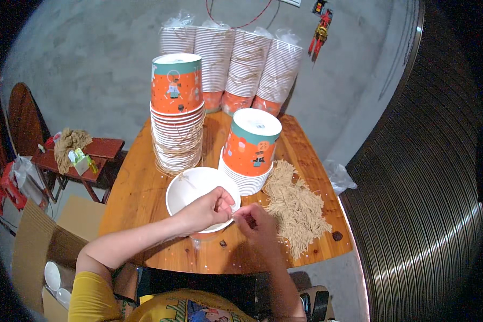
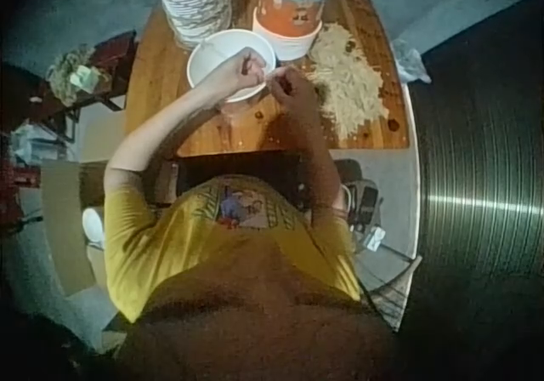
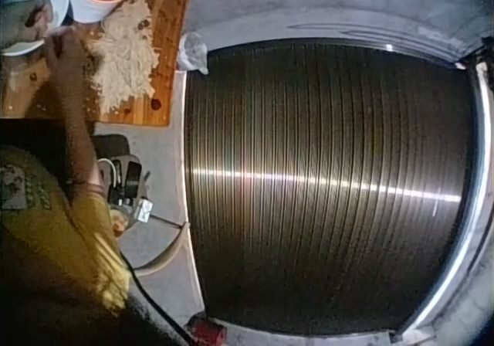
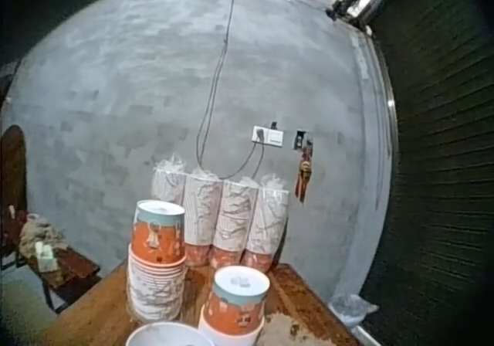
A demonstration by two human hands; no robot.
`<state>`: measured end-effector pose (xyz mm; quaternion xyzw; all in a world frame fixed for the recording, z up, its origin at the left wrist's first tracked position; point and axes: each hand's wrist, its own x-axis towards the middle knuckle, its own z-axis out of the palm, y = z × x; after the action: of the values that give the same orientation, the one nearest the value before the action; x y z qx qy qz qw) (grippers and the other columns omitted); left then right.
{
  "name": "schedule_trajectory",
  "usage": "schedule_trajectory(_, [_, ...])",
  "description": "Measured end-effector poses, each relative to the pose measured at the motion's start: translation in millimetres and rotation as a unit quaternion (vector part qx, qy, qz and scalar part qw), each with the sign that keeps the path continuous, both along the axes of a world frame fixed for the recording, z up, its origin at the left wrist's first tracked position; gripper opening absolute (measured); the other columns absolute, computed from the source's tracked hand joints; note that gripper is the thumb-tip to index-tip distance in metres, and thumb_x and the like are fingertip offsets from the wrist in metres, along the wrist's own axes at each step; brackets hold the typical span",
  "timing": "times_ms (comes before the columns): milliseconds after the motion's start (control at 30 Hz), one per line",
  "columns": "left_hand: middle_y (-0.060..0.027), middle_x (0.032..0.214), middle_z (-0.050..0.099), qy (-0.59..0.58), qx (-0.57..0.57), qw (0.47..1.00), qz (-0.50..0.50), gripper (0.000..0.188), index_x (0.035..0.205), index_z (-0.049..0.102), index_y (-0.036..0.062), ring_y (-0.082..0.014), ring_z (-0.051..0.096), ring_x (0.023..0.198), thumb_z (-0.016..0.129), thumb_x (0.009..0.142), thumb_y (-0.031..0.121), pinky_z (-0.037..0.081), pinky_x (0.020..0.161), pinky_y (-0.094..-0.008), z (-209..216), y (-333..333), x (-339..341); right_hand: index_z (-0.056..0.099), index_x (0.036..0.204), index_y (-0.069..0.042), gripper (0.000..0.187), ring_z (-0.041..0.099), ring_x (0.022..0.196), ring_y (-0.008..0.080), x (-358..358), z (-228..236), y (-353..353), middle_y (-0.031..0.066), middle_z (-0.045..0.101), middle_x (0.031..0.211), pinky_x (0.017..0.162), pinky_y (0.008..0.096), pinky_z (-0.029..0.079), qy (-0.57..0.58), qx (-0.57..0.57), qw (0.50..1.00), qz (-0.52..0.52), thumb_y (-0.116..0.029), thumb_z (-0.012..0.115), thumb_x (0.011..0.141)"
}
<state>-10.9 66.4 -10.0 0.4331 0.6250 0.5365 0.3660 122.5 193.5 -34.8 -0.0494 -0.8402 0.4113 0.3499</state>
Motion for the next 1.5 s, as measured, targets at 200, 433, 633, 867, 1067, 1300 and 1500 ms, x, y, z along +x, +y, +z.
schedule_trajectory(200, [-0.0006,0.082,0.051,0.067,-0.028,0.997,-0.037,0.027,0.108,0.044,0.0012,-0.0071,0.049,0.077,0.058,0.085,0.006,0.042,0.071,-0.0208,15.4,-4.6,6.0,0.058,0.083,-0.005,0.009,0.048,0.059,0.0097,2.3,2.6,-2.9,0.0026,0.052,0.069,0.054,0.0250,0.039,-0.007,-0.032,0.999,-0.010,-0.009,0.066,0.082])
schedule_trajectory(433, [-0.0063,0.084,0.056,0.148,-0.057,0.987,-0.020,0.017,0.099,0.054,0.0007,-0.0140,0.054,0.079,0.055,0.085,0.010,0.045,0.074,-0.0266,9.5,-7.7,0.7,0.059,0.088,-0.003,0.015,0.059,0.074,0.0225,9.7,1.7,-2.8,0.0100,0.058,0.081,0.067,0.0334,0.047,-0.080,-0.036,0.996,-0.026,-0.018,0.063,0.087])
schedule_trajectory(633, [-0.0136,0.087,0.058,0.293,-0.017,0.956,0.013,0.013,0.091,0.059,0.0010,-0.0228,0.058,0.080,0.056,0.083,0.011,0.047,0.075,-0.0320,6.9,-9.3,1.9,0.060,0.090,-0.003,0.013,0.059,0.077,0.0223,13.1,-1.9,-2.2,0.0104,0.058,0.083,0.069,0.0331,0.048,-0.067,-0.026,0.997,-0.027,-0.014,0.063,0.086])
schedule_trajectory(867, [-0.0123,0.087,0.059,0.242,-0.033,0.969,0.025,0.013,0.089,0.060,0.0012,-0.0211,0.058,0.080,0.057,0.084,0.012,0.047,0.075,-0.0315,8.1,-12.0,4.2,0.060,0.094,-0.004,0.014,0.059,0.077,0.0226,13.6,-12.5,-3.8,0.0103,0.058,0.082,0.067,0.0343,0.047,-0.027,-0.042,0.999,-0.021,-0.013,0.064,0.084])
schedule_trajectory(1067, [-0.0124,0.086,0.060,0.239,-0.036,0.970,0.024,0.015,0.090,0.060,0.0010,-0.0217,0.059,0.081,0.058,0.085,0.014,0.047,0.075,-0.0323,10.9,-14.0,7.6,0.061,0.096,-0.008,0.023,0.052,0.063,0.0201,11.6,-2.7,-9.6,0.0082,0.053,0.076,0.058,0.0304,0.044,0.058,0.174,0.983,-0.032,-0.001,0.068,0.075])
schedule_trajectory(1300, [-0.0151,0.081,0.053,0.342,0.000,0.936,0.083,0.015,0.086,0.052,-0.0009,-0.0253,0.055,0.074,0.055,0.088,0.014,0.045,0.070,-0.0349,8.0,-11.6,12.0,0.058,0.090,-0.003,0.019,0.057,0.082,0.0283,11.7,-13.2,-7.2,0.0116,0.057,0.087,0.073,0.0370,0.049,0.107,0.275,0.952,-0.077,-0.010,0.066,0.074])
schedule_trajectory(1500, [-0.0071,0.079,0.044,0.348,-0.002,0.936,0.062,0.009,0.088,0.045,0.0008,-0.0151,0.044,0.070,0.052,0.090,0.006,0.039,0.064,-0.0250,10.8,-18.0,4.4,0.054,0.084,-0.004,0.010,0.055,0.080,0.0279,-4.6,-24.7,-17.2,0.0100,0.050,0.083,0.072,0.0371,0.048,0.131,0.114,0.984,-0.049,-0.010,0.060,0.079])
